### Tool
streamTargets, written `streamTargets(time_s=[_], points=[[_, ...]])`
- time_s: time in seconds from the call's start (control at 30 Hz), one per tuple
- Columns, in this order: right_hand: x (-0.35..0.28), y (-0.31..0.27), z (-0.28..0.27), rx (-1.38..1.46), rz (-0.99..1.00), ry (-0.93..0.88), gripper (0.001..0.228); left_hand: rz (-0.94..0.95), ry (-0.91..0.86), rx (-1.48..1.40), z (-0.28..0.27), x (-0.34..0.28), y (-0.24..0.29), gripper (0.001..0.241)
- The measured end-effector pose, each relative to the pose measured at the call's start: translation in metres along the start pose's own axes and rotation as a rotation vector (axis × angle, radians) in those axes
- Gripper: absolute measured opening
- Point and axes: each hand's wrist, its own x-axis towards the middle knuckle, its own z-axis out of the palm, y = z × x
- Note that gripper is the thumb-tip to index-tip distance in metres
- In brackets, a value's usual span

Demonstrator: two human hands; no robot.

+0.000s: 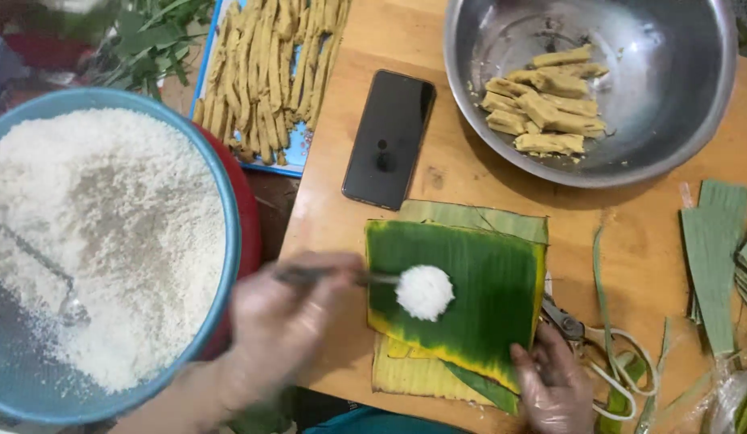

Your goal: Assembling and wrapping rice cakes using banana leaves, rice, and filling, then tying them with string.

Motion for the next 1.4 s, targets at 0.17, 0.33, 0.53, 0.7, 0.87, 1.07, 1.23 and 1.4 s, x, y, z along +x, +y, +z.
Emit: streamTargets(time_s=[0.17,0.33,0.53,0.7,0.87,1.07,1.23,1.4], points=[[0.003,0.009,0.0,0.115,-0.062,-0.058,0.049,0.434,-0.247,0.061,0.035,-0.012,-0.001,0.016],[0.005,0.004,-0.008,-0.006,-0.149,-0.151,0.054,0.758,-0.521,0.118,0.039,-0.007,-0.012,0.032],[0.004,-0.168,-0.021,-0.759,0.364,0.066,0.047,0.71,-0.473,0.205,0.04,-0.027,-0.028,0.048],[0.115,-0.198,-0.034,-0.913,-0.727,0.025,0.033,0.608,-0.347,-0.047,0.042,-0.014,-0.045,0.04],[0.222,-0.273,0.039,-0.963,-0.72,-0.291,0.071,0.414,-0.204,-0.224,0.048,-0.007,-0.033,0.025],[0.273,-0.261,0.068,-1.252,-0.689,-0.577,0.069,0.42,-0.294,-0.191,0.042,-0.026,-0.076,0.045],[0.283,-0.259,0.036,-1.114,-0.896,-0.558,0.047,-0.517,-0.474,-1.033,0.03,-0.047,-0.092,0.049],[0.297,-0.258,0.032,-1.488,-0.611,-0.449,0.049,-0.258,-0.447,-0.657,0.027,-0.039,-0.085,0.043]])
